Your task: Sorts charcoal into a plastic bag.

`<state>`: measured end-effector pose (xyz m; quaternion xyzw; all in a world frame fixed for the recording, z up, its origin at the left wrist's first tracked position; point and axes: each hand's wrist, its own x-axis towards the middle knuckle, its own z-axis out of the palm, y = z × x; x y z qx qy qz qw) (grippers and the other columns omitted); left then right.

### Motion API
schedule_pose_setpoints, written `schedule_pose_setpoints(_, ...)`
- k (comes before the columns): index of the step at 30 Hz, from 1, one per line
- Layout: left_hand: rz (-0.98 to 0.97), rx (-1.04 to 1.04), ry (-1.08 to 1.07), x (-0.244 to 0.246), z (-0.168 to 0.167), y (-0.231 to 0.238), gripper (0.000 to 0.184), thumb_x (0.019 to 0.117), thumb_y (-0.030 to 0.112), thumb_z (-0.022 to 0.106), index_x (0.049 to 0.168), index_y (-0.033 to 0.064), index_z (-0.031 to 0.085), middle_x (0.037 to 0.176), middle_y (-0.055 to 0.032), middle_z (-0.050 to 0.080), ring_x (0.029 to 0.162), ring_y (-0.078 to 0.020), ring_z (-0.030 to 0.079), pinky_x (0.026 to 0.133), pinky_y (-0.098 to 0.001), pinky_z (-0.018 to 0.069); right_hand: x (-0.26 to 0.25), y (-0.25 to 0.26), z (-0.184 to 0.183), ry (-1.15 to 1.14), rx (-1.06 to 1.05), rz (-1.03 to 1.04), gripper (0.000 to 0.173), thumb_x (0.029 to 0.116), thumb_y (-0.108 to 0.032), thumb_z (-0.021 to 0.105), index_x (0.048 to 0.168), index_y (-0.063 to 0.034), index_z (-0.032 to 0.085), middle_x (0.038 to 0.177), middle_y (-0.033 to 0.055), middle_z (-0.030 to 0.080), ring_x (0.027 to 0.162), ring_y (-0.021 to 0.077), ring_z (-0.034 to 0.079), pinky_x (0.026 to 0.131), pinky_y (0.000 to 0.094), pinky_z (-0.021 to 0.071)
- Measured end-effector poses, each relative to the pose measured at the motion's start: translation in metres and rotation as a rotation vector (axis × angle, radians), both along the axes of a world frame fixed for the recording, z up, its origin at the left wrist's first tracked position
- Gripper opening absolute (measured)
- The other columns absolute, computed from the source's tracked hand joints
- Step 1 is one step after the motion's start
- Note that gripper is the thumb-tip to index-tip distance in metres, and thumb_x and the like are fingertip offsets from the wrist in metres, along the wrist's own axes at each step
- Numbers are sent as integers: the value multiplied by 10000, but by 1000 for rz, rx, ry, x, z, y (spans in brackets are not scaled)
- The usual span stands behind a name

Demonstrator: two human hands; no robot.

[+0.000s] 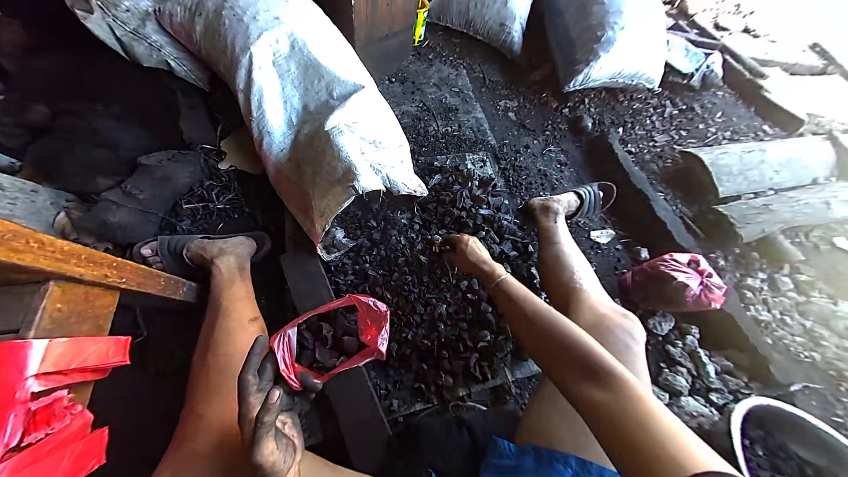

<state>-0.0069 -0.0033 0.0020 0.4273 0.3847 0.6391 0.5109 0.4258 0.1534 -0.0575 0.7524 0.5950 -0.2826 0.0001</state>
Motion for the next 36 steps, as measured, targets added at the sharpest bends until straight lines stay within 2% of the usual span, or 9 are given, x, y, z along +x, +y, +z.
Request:
schedule_pose_setpoints(3,-15,3,13,-2,-1,1,747,977,455,566,1564,87,288,1417,-67,548,871,-134,687,582,-262,585,-10,-5,-11,-85,-61,38,451,952,-343,662,1376,-190,642,1352,150,657,1341,403,538,1025,635,484)
schedule_pose_setpoints(6,-53,-2,-8,-4,-3,4,757,965,465,596,1567,124,289,1400,-57,570,805,-135,692,565,-267,586,-34,-19,-3,-43,3,118,411,958,-198,617,1367,-179,654,1361,165,637,1306,388,567,1021,608,499)
schedule_pose_setpoints(11,-80,9,1,-6,-7,4,759,977,466,582,1573,120,266,1403,-72,565,790,-148,690,565,-281,590,-15,-19,-8,192,85,190,333,971,-299,690,1281,-182,717,1251,109,708,1201,305,653,1050,570,507)
schedule_pose_setpoints(15,-87,10,10,-8,-9,5,750,976,471,582,1569,121,286,1401,-77,568,817,-153,693,573,-283,591,18,-2,-5,-130,253,25,342,923,-162,682,1259,-209,728,1309,124,665,1267,390,564,990,626,486)
schedule_pose_setpoints(20,-82,11,14,-10,-10,6,757,975,466,586,1577,131,273,1420,-84,549,826,-156,690,567,-281,586,44,4,-19,-324,181,183,423,825,-127,786,1241,-161,720,1313,137,650,1218,393,583,971,598,489)
schedule_pose_setpoints(22,-81,4,2,-10,-9,5,735,982,456,577,1574,134,282,1430,-77,545,841,-151,693,575,-275,588,46,6,-9,-273,153,150,444,770,-117,831,1202,-119,730,1293,168,653,1210,418,590,959,618,505)
schedule_pose_setpoints(29,-73,-13,1,-7,-4,7,782,960,468,602,1569,104,272,1420,-82,548,838,-150,688,577,-270,584,49,20,31,97,178,-203,462,846,-251,822,1245,-57,694,1244,210,677,1192,394,632,1022,636,482)
schedule_pose_setpoints(33,-72,-13,27,-6,-4,7,752,968,464,588,1565,116,291,1426,-72,552,843,-152,692,578,-272,585,26,27,17,152,194,-132,618,810,-135,831,1334,12,538,1236,267,647,1162,426,641,992,633,509)
schedule_pose_setpoints(36,-46,-15,43,-5,-4,6,781,964,474,591,1567,97,268,1424,-83,544,862,-155,692,579,-276,587,9,29,3,28,114,-44,595,856,-144,771,1370,-16,501,1257,253,646,1187,421,643,962,618,527)
